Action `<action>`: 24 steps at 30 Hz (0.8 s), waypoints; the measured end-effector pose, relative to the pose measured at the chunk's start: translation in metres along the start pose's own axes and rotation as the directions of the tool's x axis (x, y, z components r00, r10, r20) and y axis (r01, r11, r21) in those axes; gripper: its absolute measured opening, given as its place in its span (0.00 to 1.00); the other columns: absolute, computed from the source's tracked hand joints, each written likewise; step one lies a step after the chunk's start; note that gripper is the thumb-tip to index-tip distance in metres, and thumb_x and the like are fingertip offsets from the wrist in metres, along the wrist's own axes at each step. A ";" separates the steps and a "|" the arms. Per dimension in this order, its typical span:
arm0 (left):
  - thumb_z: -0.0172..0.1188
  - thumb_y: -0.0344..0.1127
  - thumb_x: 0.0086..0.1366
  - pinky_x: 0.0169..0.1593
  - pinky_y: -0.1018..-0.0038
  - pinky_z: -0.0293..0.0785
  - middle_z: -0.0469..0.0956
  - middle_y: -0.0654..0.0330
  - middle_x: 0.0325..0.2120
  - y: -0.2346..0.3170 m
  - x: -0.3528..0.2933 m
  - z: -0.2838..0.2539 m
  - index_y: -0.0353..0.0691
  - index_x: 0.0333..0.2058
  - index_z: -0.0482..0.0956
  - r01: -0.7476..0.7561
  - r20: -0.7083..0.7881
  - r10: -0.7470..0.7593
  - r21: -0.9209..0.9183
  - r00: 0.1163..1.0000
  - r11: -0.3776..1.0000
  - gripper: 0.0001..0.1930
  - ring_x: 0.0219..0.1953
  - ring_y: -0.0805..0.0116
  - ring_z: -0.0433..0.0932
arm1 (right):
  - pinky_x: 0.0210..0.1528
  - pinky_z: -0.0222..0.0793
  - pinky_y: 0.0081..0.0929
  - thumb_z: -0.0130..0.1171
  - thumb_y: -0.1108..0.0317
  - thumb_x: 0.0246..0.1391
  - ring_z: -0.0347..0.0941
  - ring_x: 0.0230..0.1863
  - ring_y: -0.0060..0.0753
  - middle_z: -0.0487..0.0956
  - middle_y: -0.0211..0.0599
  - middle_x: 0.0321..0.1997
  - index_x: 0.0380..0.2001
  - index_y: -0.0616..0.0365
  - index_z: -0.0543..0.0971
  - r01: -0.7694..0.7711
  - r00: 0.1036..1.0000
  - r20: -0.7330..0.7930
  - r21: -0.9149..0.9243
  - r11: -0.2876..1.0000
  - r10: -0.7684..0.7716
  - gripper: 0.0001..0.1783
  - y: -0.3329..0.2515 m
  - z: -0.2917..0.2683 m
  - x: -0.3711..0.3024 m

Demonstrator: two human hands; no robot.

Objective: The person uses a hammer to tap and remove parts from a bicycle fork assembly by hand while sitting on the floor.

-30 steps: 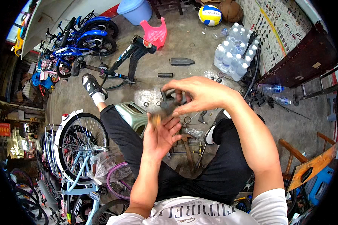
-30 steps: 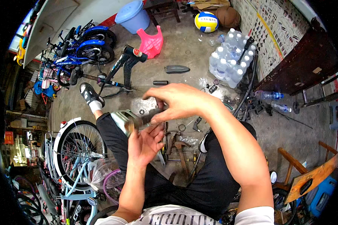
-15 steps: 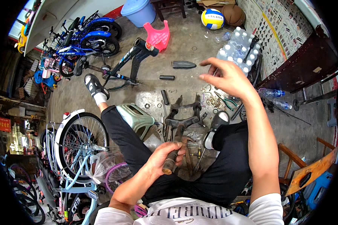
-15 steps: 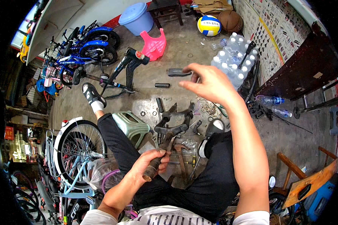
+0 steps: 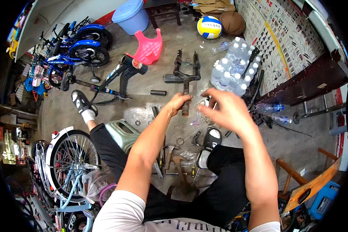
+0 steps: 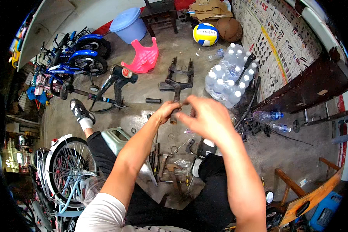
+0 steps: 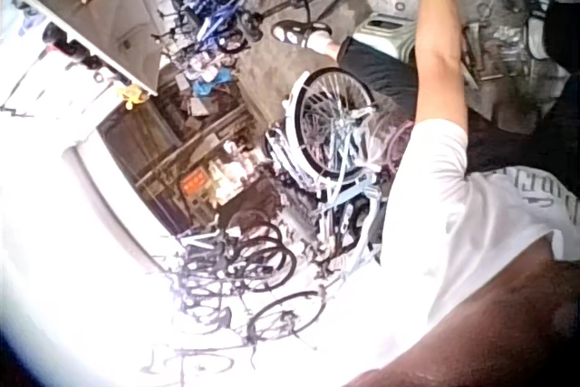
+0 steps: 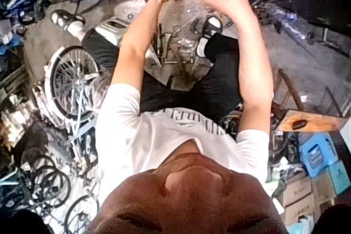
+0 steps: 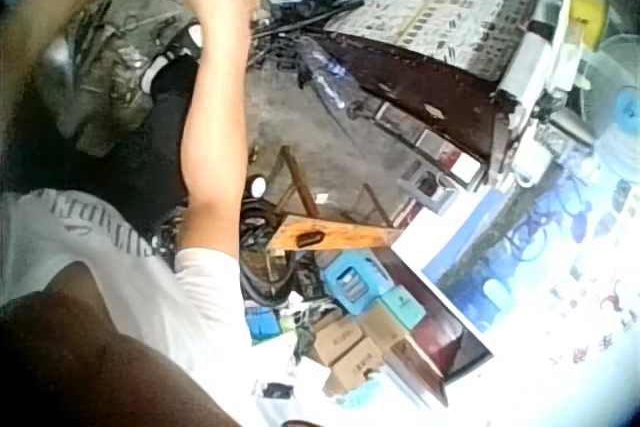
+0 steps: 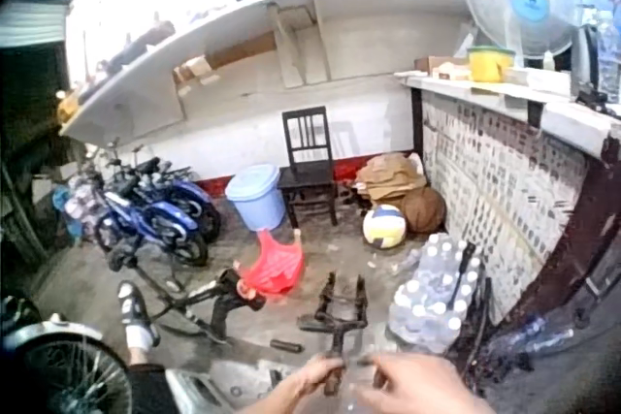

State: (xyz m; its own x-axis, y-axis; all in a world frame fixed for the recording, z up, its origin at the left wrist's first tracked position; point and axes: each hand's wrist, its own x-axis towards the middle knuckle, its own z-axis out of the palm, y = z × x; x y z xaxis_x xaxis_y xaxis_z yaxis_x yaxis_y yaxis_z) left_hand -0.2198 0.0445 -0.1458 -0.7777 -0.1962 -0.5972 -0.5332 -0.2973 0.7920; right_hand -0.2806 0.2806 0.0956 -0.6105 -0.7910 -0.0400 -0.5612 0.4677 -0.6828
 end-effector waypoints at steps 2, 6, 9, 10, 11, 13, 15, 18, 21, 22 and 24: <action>0.63 0.39 0.64 0.30 0.70 0.75 0.78 0.61 0.27 -0.011 0.025 0.002 0.37 0.37 0.80 0.022 0.006 -0.022 0.053 1.000 0.998 0.11 0.26 0.69 0.77 | 0.41 0.76 0.47 0.65 0.45 0.54 0.82 0.39 0.51 0.84 0.44 0.32 0.47 0.55 0.81 -0.004 0.989 0.149 -0.054 0.999 0.012 0.27 -0.002 -0.002 0.000; 0.66 0.40 0.64 0.30 0.60 0.82 0.80 0.54 0.29 -0.006 0.068 0.004 0.32 0.40 0.79 0.203 -0.029 -0.201 0.105 0.979 0.974 0.16 0.25 0.59 0.82 | 0.44 0.75 0.48 0.64 0.46 0.55 0.81 0.42 0.53 0.84 0.45 0.37 0.46 0.56 0.80 0.021 0.993 0.115 -0.116 0.993 -0.008 0.26 0.003 0.001 0.005; 0.66 0.41 0.63 0.32 0.59 0.82 0.81 0.49 0.32 -0.005 0.088 0.006 0.31 0.42 0.79 0.254 -0.152 -0.232 0.146 0.961 0.956 0.17 0.27 0.55 0.84 | 0.38 0.74 0.43 0.65 0.45 0.54 0.81 0.38 0.47 0.82 0.40 0.33 0.46 0.55 0.81 0.043 0.998 0.058 -0.126 0.991 -0.036 0.26 0.008 0.010 0.007; 0.66 0.42 0.63 0.34 0.58 0.82 0.82 0.47 0.33 -0.022 0.095 -0.013 0.31 0.43 0.79 0.249 -0.210 -0.213 0.164 0.954 0.954 0.19 0.30 0.52 0.85 | 0.38 0.74 0.42 0.65 0.45 0.54 0.81 0.38 0.47 0.82 0.40 0.33 0.46 0.55 0.81 0.075 0.995 0.070 -0.123 0.990 -0.066 0.26 0.002 0.015 0.009; 0.65 0.43 0.62 0.37 0.57 0.83 0.83 0.45 0.35 -0.037 0.096 -0.025 0.31 0.44 0.79 0.255 -0.257 -0.204 0.184 0.945 0.949 0.20 0.33 0.49 0.86 | 0.39 0.74 0.42 0.65 0.45 0.54 0.81 0.38 0.47 0.83 0.41 0.33 0.47 0.54 0.81 0.063 0.995 0.086 -0.130 0.990 -0.053 0.26 -0.002 0.017 0.011; 0.64 0.45 0.61 0.45 0.56 0.81 0.84 0.42 0.40 -0.048 0.078 -0.016 0.31 0.47 0.79 0.197 -0.381 0.035 0.552 0.924 0.810 0.23 0.41 0.45 0.85 | 0.39 0.75 0.41 0.66 0.46 0.54 0.83 0.37 0.47 0.84 0.43 0.33 0.48 0.54 0.82 -0.013 0.994 0.104 -0.140 0.990 0.028 0.27 -0.003 0.012 0.015; 0.62 0.48 0.59 0.58 0.56 0.74 0.82 0.40 0.47 -0.050 0.039 0.005 0.31 0.51 0.79 0.178 -0.418 0.264 0.763 0.869 0.622 0.28 0.53 0.41 0.79 | 0.41 0.76 0.44 0.64 0.45 0.55 0.83 0.38 0.51 0.84 0.47 0.32 0.47 0.56 0.83 -0.082 0.995 0.048 -0.115 0.990 0.088 0.27 0.005 0.009 0.014; 0.62 0.42 0.66 0.54 0.64 0.76 0.81 0.47 0.53 -0.110 -0.020 -0.017 0.32 0.59 0.75 0.072 -0.427 0.215 0.564 0.878 0.823 0.27 0.53 0.56 0.82 | 0.40 0.75 0.45 0.63 0.46 0.57 0.82 0.38 0.52 0.84 0.48 0.31 0.46 0.56 0.84 -0.058 0.998 -0.030 -0.074 0.996 0.056 0.25 0.001 0.014 0.021; 0.54 0.41 0.74 0.42 0.70 0.77 0.82 0.58 0.50 -0.155 -0.103 -0.007 0.35 0.59 0.75 0.027 -0.417 -0.054 -0.069 0.907 0.997 0.21 0.45 0.67 0.82 | 0.35 0.72 0.39 0.64 0.44 0.56 0.81 0.32 0.45 0.82 0.44 0.26 0.45 0.54 0.84 -0.038 0.998 -0.056 -0.023 0.999 0.037 0.25 0.001 0.019 0.022; 0.54 0.40 0.75 0.42 0.71 0.77 0.82 0.58 0.50 -0.169 -0.128 -0.007 0.35 0.59 0.75 0.015 -0.441 -0.089 -0.170 0.893 0.985 0.20 0.45 0.68 0.82 | 0.35 0.72 0.38 0.64 0.44 0.56 0.81 0.31 0.42 0.81 0.43 0.26 0.45 0.56 0.84 -0.048 0.998 -0.037 0.011 0.999 0.049 0.26 -0.006 0.019 0.024; 0.53 0.39 0.75 0.41 0.73 0.76 0.81 0.57 0.50 -0.193 -0.174 -0.010 0.35 0.58 0.75 -0.031 -0.479 -0.155 -0.357 0.864 0.934 0.19 0.44 0.69 0.82 | 0.35 0.72 0.37 0.64 0.43 0.56 0.80 0.30 0.41 0.82 0.43 0.26 0.44 0.57 0.84 0.021 1.000 -0.024 0.029 0.999 -0.020 0.28 -0.012 0.026 0.020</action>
State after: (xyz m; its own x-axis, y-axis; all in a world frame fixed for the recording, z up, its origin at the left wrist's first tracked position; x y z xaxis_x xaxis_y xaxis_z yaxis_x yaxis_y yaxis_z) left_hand 0.0222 0.1268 -0.1959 -0.4298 -0.5714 -0.6991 -0.3549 -0.6051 0.7127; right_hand -0.2715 0.2484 0.0837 -0.6120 -0.7908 -0.0089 -0.5574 0.4393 -0.7045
